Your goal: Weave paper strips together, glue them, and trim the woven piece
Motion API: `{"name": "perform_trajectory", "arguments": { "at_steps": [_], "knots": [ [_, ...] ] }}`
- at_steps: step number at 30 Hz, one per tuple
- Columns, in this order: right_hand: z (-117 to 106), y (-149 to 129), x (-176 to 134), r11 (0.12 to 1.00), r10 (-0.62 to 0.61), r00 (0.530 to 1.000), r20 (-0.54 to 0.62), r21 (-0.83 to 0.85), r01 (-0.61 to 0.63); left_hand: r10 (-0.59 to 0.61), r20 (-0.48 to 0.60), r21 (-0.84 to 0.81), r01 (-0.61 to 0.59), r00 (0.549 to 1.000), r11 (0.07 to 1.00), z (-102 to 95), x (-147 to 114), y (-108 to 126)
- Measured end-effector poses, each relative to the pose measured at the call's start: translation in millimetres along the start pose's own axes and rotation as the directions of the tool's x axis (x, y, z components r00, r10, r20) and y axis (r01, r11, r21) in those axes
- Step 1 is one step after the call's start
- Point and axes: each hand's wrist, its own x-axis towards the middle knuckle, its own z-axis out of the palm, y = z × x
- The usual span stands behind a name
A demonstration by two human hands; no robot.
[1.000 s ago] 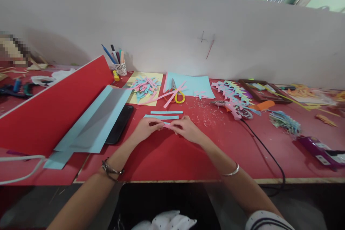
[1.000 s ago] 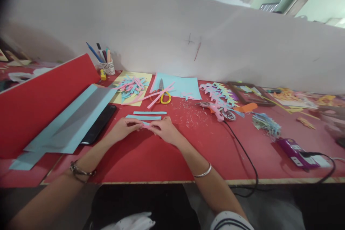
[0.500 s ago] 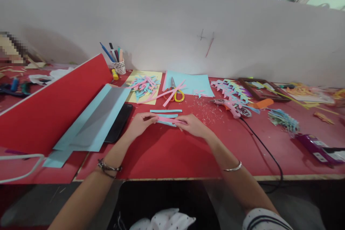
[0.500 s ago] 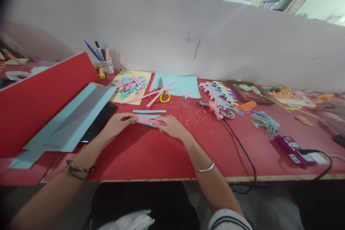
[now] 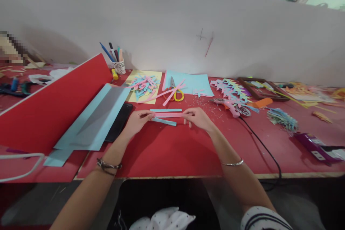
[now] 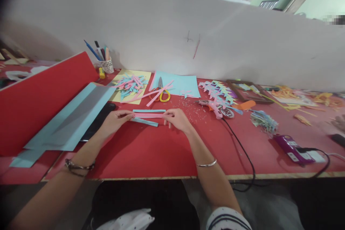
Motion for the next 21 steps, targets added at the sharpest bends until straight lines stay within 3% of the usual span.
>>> {"name": "perform_trajectory", "arguments": {
  "at_steps": [6,10,21],
  "knots": [
    [-3.1,1.7,4.6,0.971,0.064,0.989,-0.13,0.236,-0.032,-0.006,-0.078,-0.044,0.002,0.997,0.999,-0.7,-0.3,-0.1],
    [-2.1,2.2,6.3,0.929,0.104,0.982,-0.157,0.369,-0.039,-0.012,-0.112,-0.061,0.005,0.994,0.998,-0.1,0.0,0.8],
    [-0.6,3.9,7.8,0.982,-0.025,0.972,-0.235,0.176,0.068,-0.014,-0.162,-0.028,0.01,0.987,1.0,-0.7,-0.7,-2.0]
  ]
}}
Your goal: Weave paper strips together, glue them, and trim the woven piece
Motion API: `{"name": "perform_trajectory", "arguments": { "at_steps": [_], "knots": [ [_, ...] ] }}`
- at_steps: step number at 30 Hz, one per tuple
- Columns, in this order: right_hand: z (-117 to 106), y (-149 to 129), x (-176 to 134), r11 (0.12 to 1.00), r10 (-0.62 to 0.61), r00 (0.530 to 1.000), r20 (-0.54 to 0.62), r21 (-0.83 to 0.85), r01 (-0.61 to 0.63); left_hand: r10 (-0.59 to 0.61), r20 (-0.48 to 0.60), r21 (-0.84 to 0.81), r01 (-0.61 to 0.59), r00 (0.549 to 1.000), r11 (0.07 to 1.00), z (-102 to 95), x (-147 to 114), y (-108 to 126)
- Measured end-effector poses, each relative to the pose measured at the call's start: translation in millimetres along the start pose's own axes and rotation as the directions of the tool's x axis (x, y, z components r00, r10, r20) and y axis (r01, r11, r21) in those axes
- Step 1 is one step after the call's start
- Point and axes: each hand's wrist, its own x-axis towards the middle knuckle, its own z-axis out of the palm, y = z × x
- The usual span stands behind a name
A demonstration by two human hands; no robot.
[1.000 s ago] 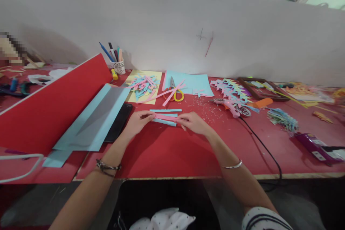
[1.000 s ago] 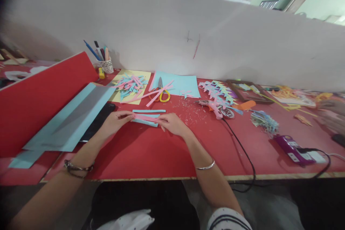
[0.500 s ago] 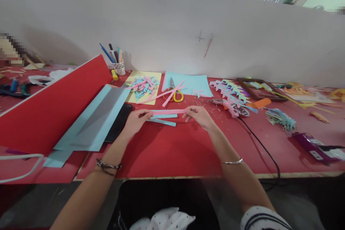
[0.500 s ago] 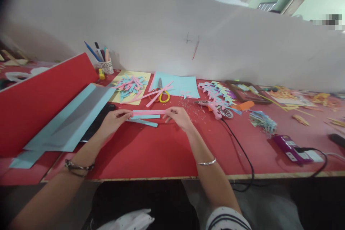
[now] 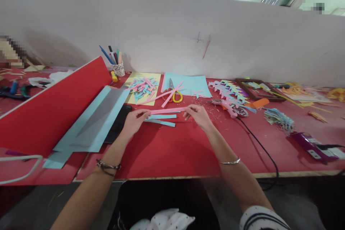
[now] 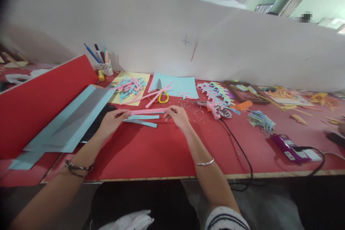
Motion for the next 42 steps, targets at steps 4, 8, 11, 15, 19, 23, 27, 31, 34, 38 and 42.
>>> {"name": "perform_trajectory", "arguments": {
  "at_steps": [4,8,11,15,19,23,27,31,34,38,42],
  "knots": [
    [3,2,-1,0.998,-0.061,0.996,-0.061,-0.036,0.059,0.013,-0.014,0.009,-0.012,1.0,1.0,1.2,0,-2],
    [6,4,0,0.994,-0.094,0.993,-0.071,-0.059,0.09,-0.014,-0.022,0.011,0.015,1.0,1.0,1.5,0,-1],
    [5,6,1,0.986,-0.112,0.994,-0.008,-0.128,0.11,-0.03,-0.029,-0.005,0.03,0.999,1.0,-0.3,1,-1],
    [2,10,1,0.971,-0.129,0.991,0.025,-0.2,0.132,-0.045,-0.046,-0.035,0.044,0.998,0.998,-4.5,4,-1],
    [0,14,1,0.951,-0.148,0.989,-0.011,-0.278,0.139,-0.046,-0.022,-0.016,0.045,0.999,0.999,-7.3,6,-3],
    [0,15,8,0.912,-0.158,0.986,-0.045,-0.39,0.128,-0.053,0.164,0.057,0.044,0.985,0.997,-6.7,5,-4],
    [2,11,26,0.834,-0.169,0.986,0.01,-0.531,0.149,-0.076,0.248,0.041,0.068,0.966,0.997,-5.5,5,-2],
    [11,4,52,0.728,-0.147,0.986,0.074,-0.667,0.159,-0.058,0.156,-0.083,0.071,0.986,0.994,-7.6,3,6],
    [22,1,69,0.652,-0.114,0.989,0.096,-0.743,0.148,-0.015,0.21,-0.176,0.053,0.978,0.983,-10.2,-2,12],
    [39,0,82,0.58,-0.086,0.99,0.115,-0.802,0.143,0.011,0.348,-0.2,0.063,0.937,0.978,-10.1,-7,15],
    [47,1,89,0.543,-0.079,0.992,0.098,-0.83,0.125,-0.065,0.253,-0.016,0.071,0.965,0.997,-5.8,-2,7]
  ]
}}
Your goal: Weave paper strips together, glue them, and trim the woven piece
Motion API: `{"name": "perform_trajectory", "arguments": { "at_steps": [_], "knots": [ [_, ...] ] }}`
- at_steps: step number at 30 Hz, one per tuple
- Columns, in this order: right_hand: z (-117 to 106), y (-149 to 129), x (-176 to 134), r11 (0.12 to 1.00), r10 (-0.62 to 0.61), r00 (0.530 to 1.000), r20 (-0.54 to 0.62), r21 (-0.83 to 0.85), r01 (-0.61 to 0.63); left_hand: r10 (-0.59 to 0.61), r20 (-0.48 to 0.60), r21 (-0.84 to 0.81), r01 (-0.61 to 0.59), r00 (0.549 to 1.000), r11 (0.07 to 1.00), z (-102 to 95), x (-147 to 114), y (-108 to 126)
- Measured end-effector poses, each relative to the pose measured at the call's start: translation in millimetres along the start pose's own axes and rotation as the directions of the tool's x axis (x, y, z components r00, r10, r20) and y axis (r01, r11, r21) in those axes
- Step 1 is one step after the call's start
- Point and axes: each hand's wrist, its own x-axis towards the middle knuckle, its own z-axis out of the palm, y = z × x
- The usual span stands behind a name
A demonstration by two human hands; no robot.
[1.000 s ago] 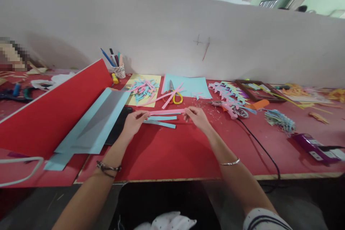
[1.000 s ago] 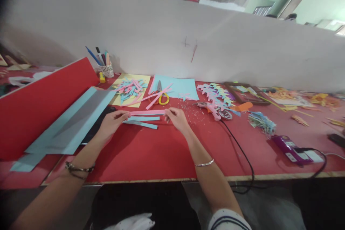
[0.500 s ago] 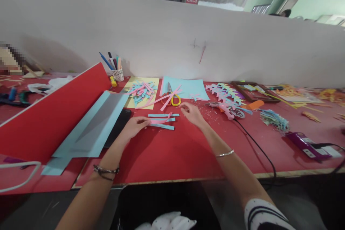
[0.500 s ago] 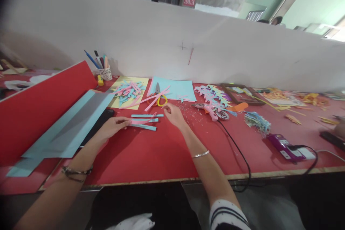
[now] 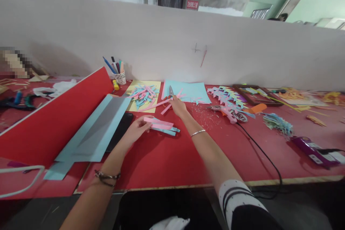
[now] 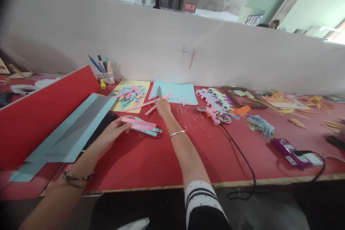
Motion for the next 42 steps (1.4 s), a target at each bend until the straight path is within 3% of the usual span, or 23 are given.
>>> {"name": "perform_trajectory", "arguments": {
  "at_steps": [3,8,11,15,16,18,19,21,24,26,28,29,31,33,37,40,42],
  "knots": [
    [1,2,3,1.0,-0.006,1.0,-0.009,0.003,0.006,0.017,-0.236,0.158,0.021,0.972,0.987,0.6,7,-9],
    [-8,8,2,0.995,-0.048,0.997,-0.056,0.089,0.053,0.223,-0.484,0.298,-0.081,0.846,0.951,-0.8,9,-21],
    [-27,11,-4,0.979,-0.088,0.988,-0.126,0.171,0.109,0.303,-0.509,0.341,-0.134,0.806,0.93,-1.3,10,-22],
    [-61,14,-21,0.91,-0.14,0.957,-0.253,0.348,0.225,0.358,-0.435,0.321,-0.23,0.826,0.919,3.2,9,-17],
    [-69,14,-27,0.807,-0.137,0.941,-0.31,0.515,0.287,0.362,-0.398,0.294,-0.257,0.843,0.921,6.0,8,-13],
    [-79,12,-41,0.505,-0.118,0.93,-0.348,0.786,0.358,0.348,-0.277,0.203,-0.299,0.896,0.932,13.6,5,-5],
    [-81,10,-48,0.349,-0.099,0.933,-0.345,0.867,0.357,0.325,-0.195,0.133,-0.303,0.926,0.944,18.5,3,0],
    [-80,5,-64,0.116,-0.076,0.953,-0.292,0.947,0.3,0.254,0.007,-0.027,-0.253,0.967,0.967,29.7,-1,11],
    [-69,-4,-86,-0.115,-0.11,0.975,-0.195,0.976,0.183,0.151,0.327,-0.331,-0.037,0.933,0.943,46.3,-6,23],
    [-62,-8,-98,-0.213,-0.145,0.977,-0.155,0.969,0.122,0.131,0.354,-0.361,0.006,0.926,0.933,54.8,-7,28],
    [-57,-9,-106,-0.276,-0.17,0.977,-0.129,0.958,0.079,0.19,0.214,-0.241,-0.136,0.958,0.961,59.9,-8,32],
    [-56,-9,-109,-0.299,-0.178,0.977,-0.122,0.952,0.065,0.248,0.121,-0.154,-0.229,0.961,0.961,61.1,-8,33],
    [-55,-8,-111,-0.334,-0.18,0.976,-0.12,0.941,0.054,0.379,0.001,-0.01,-0.379,0.925,0.925,61.4,-9,36],
    [-57,-6,-110,-0.349,-0.166,0.978,-0.128,0.935,0.063,0.446,0.061,-0.003,-0.447,0.893,0.895,58.9,-11,39],
    [-61,1,-103,-0.33,-0.098,0.984,-0.147,0.938,0.107,0.36,0.4,-0.132,-0.336,0.843,0.933,47.2,-17,44],
    [-63,10,-96,-0.25,-0.038,0.986,-0.164,0.957,0.149,0.201,0.443,-0.049,-0.2,0.873,0.978,35.5,-16,39],
    [-60,15,-93,-0.121,-0.027,0.985,-0.173,0.978,0.169,0.127,0.419,0.011,-0.145,0.899,0.989,29.8,-12,32]
  ]
}}
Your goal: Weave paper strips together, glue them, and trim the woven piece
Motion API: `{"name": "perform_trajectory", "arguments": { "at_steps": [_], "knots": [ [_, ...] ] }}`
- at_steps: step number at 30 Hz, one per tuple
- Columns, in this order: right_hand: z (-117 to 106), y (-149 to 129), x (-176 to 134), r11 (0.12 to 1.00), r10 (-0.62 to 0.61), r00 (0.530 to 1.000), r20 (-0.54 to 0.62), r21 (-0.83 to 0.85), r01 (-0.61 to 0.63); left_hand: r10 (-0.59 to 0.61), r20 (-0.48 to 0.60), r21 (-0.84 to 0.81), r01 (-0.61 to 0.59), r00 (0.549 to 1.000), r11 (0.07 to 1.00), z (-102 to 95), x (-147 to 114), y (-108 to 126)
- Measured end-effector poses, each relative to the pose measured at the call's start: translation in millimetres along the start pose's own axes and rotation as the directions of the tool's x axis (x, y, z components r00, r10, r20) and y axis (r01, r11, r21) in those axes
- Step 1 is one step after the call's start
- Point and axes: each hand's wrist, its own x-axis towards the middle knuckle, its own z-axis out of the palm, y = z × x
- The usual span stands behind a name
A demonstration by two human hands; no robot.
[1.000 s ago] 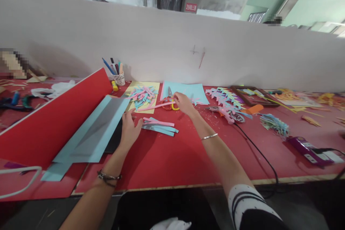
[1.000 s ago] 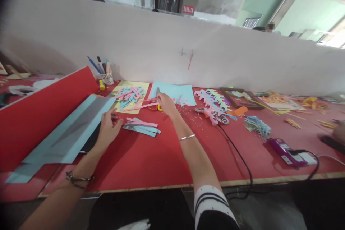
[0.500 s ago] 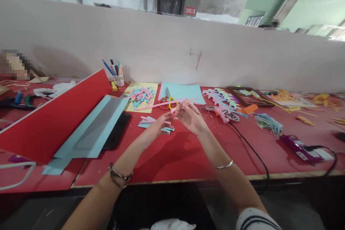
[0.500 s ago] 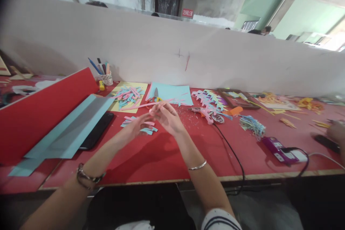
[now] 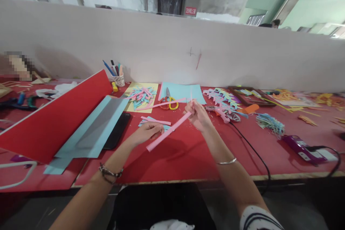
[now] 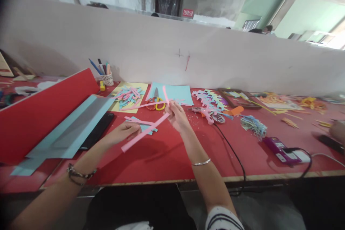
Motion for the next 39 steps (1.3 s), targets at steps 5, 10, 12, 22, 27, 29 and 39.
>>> {"name": "perform_trajectory", "arguments": {
  "at_steps": [5,10,12,22,27,29,39],
  "knots": [
    [-3,18,-4,0.94,0.083,0.993,0.078,-0.336,-0.052,-0.021,-0.144,-0.068,0.012,0.989,0.998,4.7,9,-14],
    [4,30,-11,0.975,0.103,0.988,0.115,-0.209,-0.077,0.008,-0.141,-0.202,-0.037,0.99,0.979,31.1,15,-14],
    [2,28,-11,0.982,0.084,0.989,0.122,-0.179,-0.061,0.04,-0.072,-0.2,-0.054,0.997,0.978,36.6,16,-15],
    [-29,19,-7,0.966,-0.042,0.997,-0.058,-0.258,0.026,-0.003,-0.227,-0.343,-0.077,0.974,0.936,14.6,13,-29],
    [-27,19,-10,0.918,0.029,1.0,0.01,-0.395,-0.022,-0.073,-0.168,-0.195,0.039,0.983,0.98,16.1,14,-24],
    [-19,23,-13,0.893,0.109,0.991,0.074,-0.444,-0.066,-0.114,-0.103,-0.188,0.093,0.988,0.978,18.3,15,-24],
    [-6,41,-15,0.65,0.318,0.942,0.106,-0.748,-0.135,-0.164,-0.15,-0.217,0.13,0.975,0.968,15.8,15,-28]
  ]
}}
